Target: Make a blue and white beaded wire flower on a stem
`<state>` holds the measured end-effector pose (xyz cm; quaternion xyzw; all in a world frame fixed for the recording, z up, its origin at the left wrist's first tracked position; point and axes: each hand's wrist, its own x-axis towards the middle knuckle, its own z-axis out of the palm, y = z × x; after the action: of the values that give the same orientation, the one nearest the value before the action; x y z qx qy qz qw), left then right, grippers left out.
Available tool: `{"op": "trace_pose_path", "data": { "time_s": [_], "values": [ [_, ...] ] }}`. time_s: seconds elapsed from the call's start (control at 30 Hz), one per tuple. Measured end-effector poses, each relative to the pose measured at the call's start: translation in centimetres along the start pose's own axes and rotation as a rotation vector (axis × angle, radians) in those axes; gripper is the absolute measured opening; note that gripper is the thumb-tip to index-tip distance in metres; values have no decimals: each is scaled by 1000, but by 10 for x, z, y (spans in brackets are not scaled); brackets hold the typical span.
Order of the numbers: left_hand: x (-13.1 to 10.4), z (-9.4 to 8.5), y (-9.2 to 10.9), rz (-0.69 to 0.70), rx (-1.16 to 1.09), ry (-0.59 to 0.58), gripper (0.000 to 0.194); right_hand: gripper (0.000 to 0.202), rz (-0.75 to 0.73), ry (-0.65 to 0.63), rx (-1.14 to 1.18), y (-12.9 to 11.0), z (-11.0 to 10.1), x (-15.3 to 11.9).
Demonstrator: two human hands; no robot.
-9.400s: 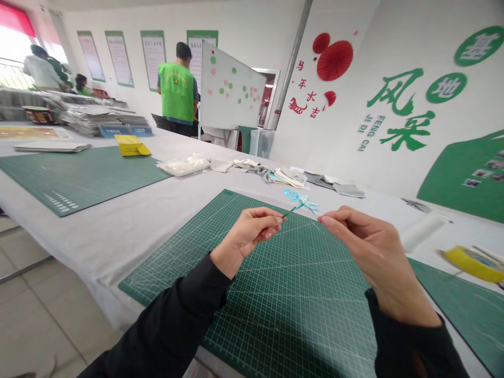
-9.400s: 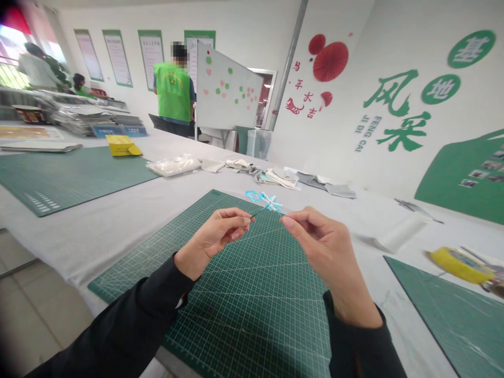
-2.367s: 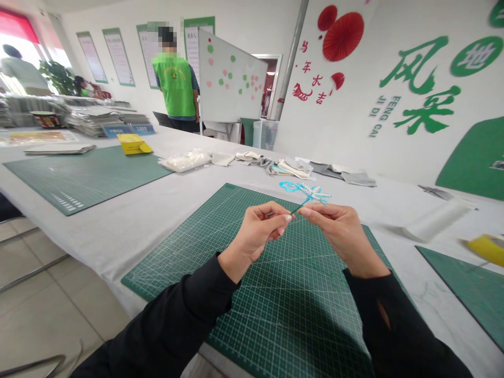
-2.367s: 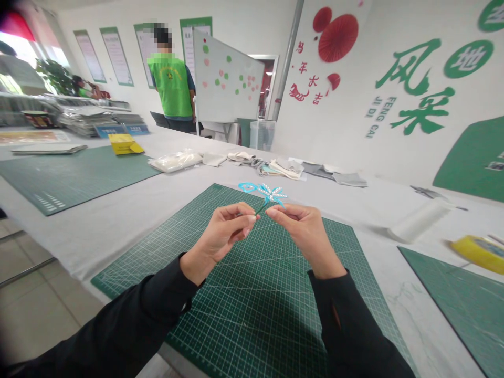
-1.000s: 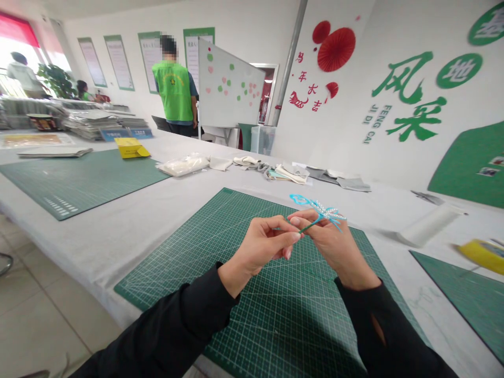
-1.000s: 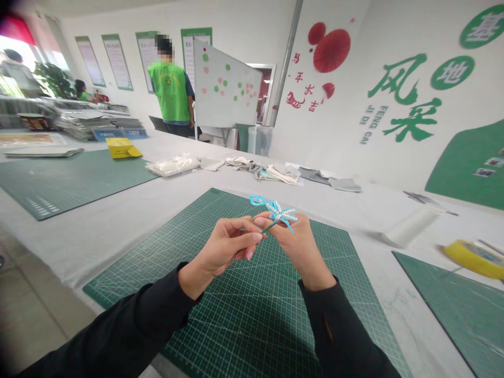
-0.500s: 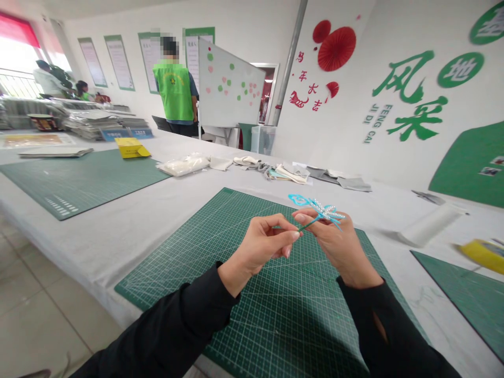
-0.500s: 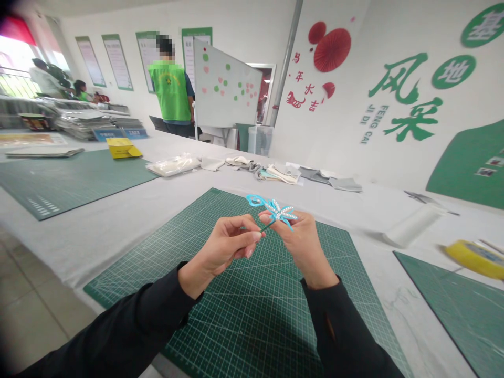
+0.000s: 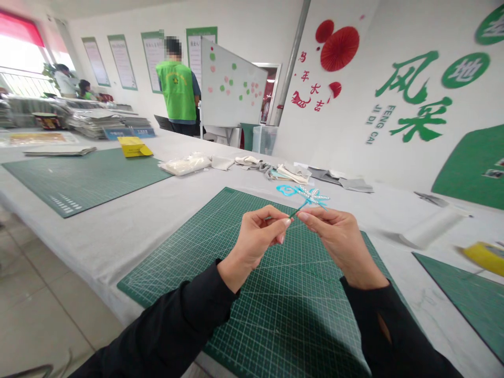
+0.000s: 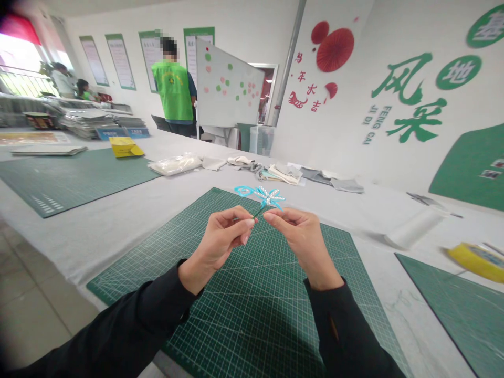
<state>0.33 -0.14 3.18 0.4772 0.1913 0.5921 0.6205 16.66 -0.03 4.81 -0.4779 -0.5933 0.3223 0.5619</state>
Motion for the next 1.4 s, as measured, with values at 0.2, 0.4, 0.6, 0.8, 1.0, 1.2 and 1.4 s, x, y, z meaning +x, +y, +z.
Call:
{"op": "trace_pose_path", "data": {
  "time_s": [0.2,0.4,0.6,0.8,1.0,1.2,1.4],
  "values": [
    [2,1,0,32,-7,126,8,22,2,14,-147,-12,1,-7],
    [2,2,-2,66,12,183,8,23,-86,2,-293,-24,3,-14],
    [2,1,-5,65,45,201,10,20,-173,-44,-389,-33,5,-19],
    [2,1,-5,78,76,184,9,19,-264,-60,-482,-41,7,-23],
    [1,1,-5,72,108,180,10,20,-262,-98,-505,-44,4,-25],
    [0,1,-3,19,137,205,10,22,-227,-145,-688,-49,-1,-25],
    [5,0,-3,-26,123,249,11,26,-175,-297,-816,-54,-19,-29]
  ]
}}
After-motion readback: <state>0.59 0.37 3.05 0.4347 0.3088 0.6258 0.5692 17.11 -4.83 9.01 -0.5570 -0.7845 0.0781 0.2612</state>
